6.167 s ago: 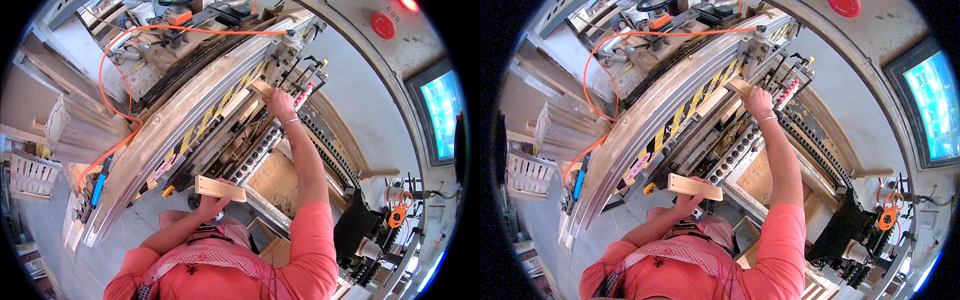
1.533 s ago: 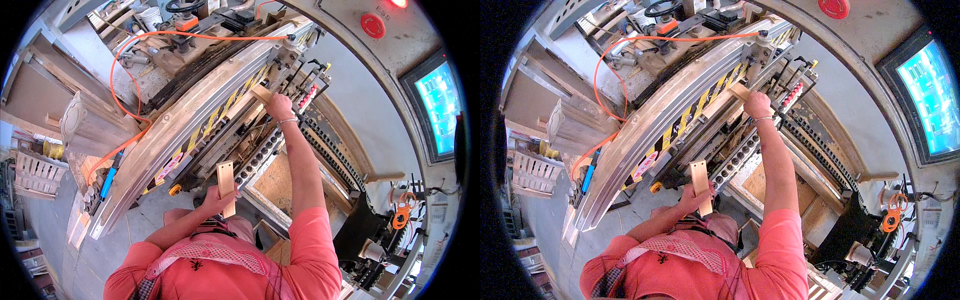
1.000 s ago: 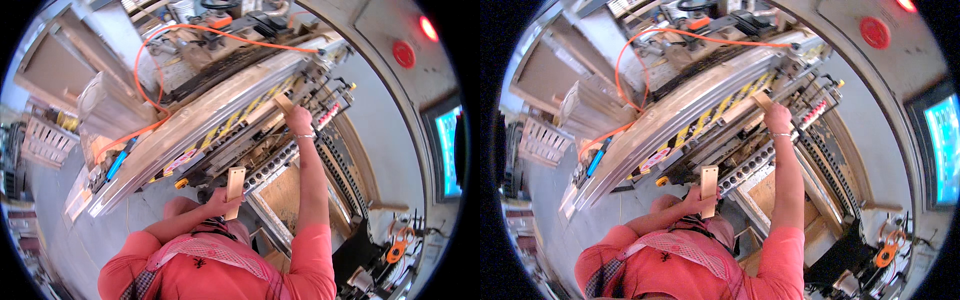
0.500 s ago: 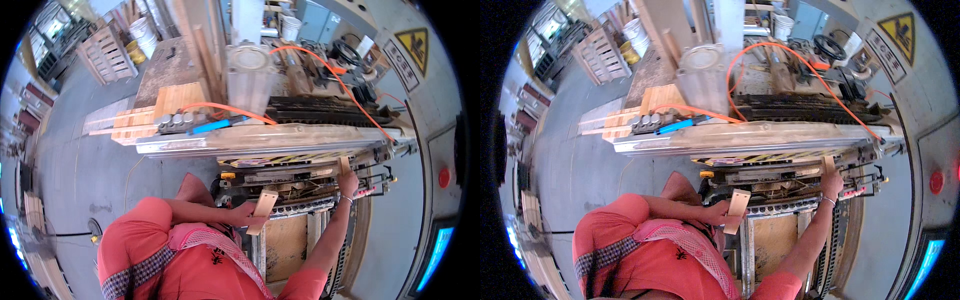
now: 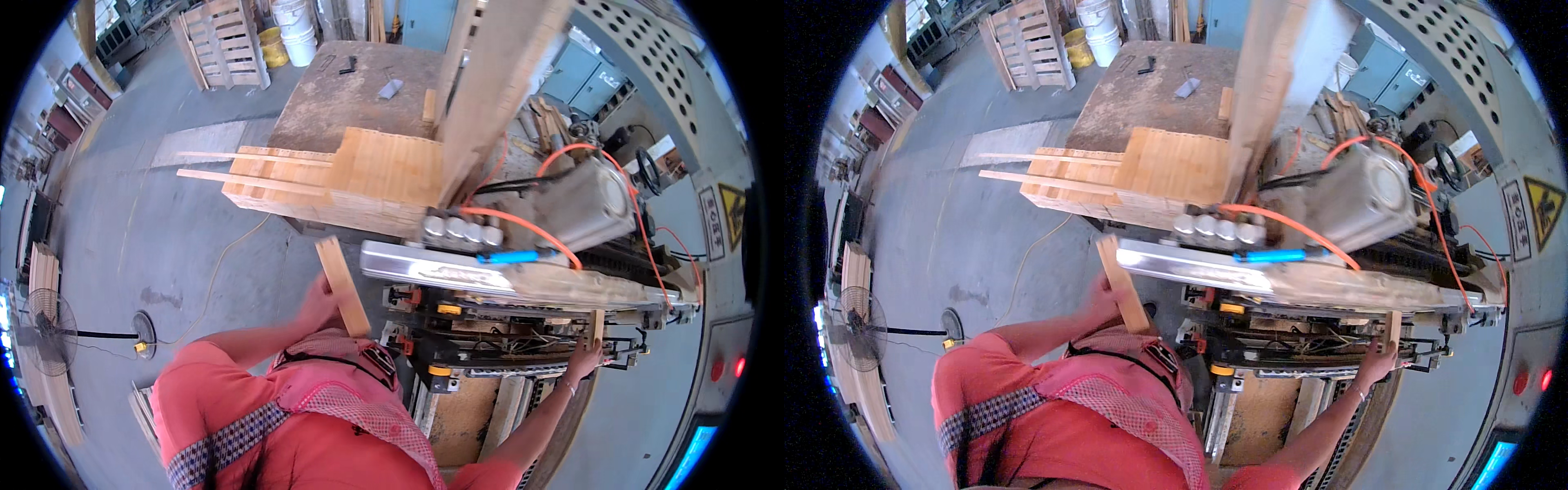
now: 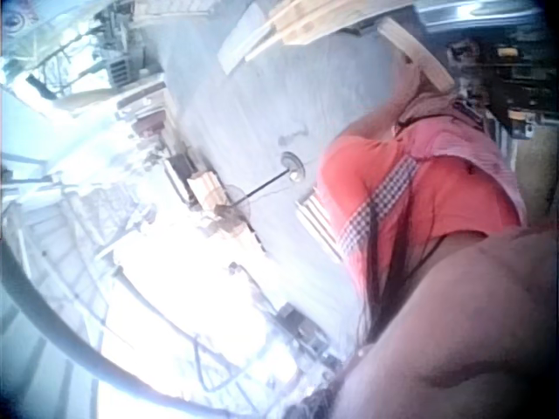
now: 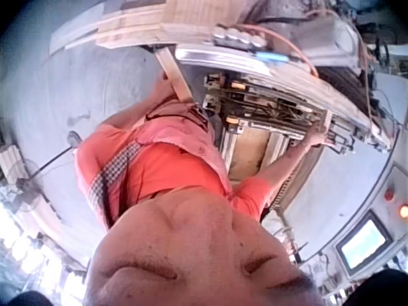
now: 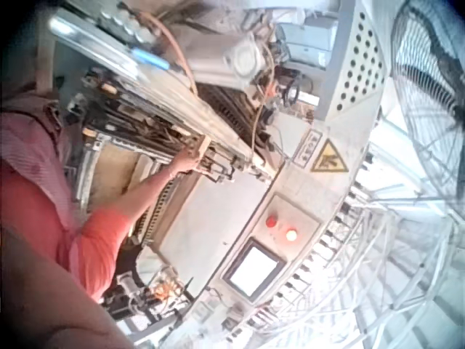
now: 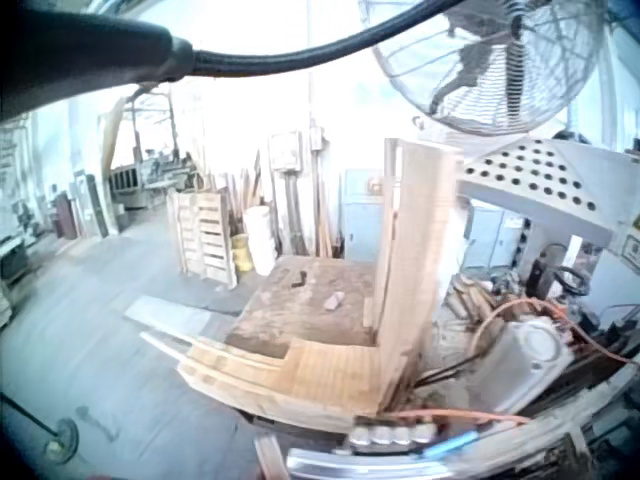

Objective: The person operates a woodworking machine to process small wooden blocks. They repeatedly pick up blocks from a stack, feed them into the machine's processing area, and then remove the processed blocks to place them on a nearby surface.

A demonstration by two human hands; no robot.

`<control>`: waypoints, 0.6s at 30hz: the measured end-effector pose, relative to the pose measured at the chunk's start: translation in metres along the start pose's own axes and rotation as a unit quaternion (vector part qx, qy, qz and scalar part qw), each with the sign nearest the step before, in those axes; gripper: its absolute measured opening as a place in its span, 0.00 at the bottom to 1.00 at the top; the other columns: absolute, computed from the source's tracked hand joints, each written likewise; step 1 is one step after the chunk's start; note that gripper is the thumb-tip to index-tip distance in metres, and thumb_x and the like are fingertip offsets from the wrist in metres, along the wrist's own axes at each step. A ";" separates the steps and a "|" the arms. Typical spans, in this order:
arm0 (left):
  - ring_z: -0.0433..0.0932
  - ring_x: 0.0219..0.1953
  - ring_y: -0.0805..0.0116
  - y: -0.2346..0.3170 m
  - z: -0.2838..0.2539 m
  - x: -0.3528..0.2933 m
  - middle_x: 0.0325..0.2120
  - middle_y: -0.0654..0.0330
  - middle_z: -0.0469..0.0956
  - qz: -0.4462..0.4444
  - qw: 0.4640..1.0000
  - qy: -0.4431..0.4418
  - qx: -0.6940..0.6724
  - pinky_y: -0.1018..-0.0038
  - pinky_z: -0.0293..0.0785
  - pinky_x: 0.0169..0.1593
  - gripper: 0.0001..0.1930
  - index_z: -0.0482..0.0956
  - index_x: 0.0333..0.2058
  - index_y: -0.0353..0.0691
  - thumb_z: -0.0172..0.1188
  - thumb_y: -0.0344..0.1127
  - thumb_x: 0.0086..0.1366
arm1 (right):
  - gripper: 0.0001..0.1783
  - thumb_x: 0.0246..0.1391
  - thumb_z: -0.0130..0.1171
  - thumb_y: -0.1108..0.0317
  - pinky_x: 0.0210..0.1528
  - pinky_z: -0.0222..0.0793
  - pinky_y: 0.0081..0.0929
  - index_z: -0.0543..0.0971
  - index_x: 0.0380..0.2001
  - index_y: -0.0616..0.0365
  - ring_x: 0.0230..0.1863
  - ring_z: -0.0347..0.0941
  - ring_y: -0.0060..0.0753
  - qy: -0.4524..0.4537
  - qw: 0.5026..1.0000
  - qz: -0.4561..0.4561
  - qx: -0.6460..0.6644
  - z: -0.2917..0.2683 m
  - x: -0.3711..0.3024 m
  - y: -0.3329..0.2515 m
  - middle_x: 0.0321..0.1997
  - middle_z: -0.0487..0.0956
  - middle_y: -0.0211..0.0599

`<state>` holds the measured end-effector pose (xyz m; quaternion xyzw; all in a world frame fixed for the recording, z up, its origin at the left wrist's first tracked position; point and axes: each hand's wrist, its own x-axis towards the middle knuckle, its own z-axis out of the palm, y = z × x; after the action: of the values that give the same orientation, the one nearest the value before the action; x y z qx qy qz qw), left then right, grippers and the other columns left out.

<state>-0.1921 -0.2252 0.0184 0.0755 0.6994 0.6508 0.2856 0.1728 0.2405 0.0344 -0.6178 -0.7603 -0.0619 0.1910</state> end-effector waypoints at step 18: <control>0.67 0.19 0.81 -0.030 -0.132 0.349 0.19 0.68 0.72 -0.044 0.989 -0.104 0.100 0.80 0.65 0.22 0.09 0.80 0.34 0.37 0.58 0.34 0.55 | 0.17 0.39 0.66 0.69 0.30 0.68 0.26 0.76 0.34 0.66 0.26 0.73 0.30 -0.133 0.983 0.048 0.116 -0.071 -0.269 -0.047 0.27 0.78 0.40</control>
<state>-0.5379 -0.1772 -0.1171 0.1403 0.7299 0.5531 0.3764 0.1868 -0.0398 0.0073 -0.6302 -0.7501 0.1192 0.1612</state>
